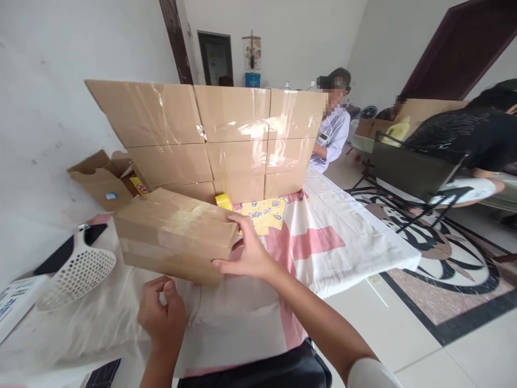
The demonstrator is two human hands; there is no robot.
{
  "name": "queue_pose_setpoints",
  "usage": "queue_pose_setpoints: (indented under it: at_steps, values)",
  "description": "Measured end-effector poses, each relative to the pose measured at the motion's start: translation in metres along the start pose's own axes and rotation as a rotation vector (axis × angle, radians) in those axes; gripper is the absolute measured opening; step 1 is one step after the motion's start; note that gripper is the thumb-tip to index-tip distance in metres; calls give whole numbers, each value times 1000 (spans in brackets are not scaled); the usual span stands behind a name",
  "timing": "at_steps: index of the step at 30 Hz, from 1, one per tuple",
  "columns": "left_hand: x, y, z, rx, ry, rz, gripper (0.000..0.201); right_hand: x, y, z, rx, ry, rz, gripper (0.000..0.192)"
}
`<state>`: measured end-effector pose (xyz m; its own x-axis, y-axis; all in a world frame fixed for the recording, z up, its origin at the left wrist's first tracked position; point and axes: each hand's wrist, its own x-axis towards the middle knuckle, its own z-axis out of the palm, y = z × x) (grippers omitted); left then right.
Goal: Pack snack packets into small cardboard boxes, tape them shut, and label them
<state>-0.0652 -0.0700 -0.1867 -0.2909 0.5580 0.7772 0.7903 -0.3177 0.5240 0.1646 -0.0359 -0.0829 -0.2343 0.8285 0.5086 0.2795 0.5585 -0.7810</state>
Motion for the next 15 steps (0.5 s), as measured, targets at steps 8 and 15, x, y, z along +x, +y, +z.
queue_pose_setpoints:
  at_steps: [8,15]
  values:
    - [7,-1,3,-25,-156,89,22,-142,3,-177,-615,683,167,91]
    - [9,-1,6,-139,-240,185,25,-180,39,-262,-850,903,553,96]
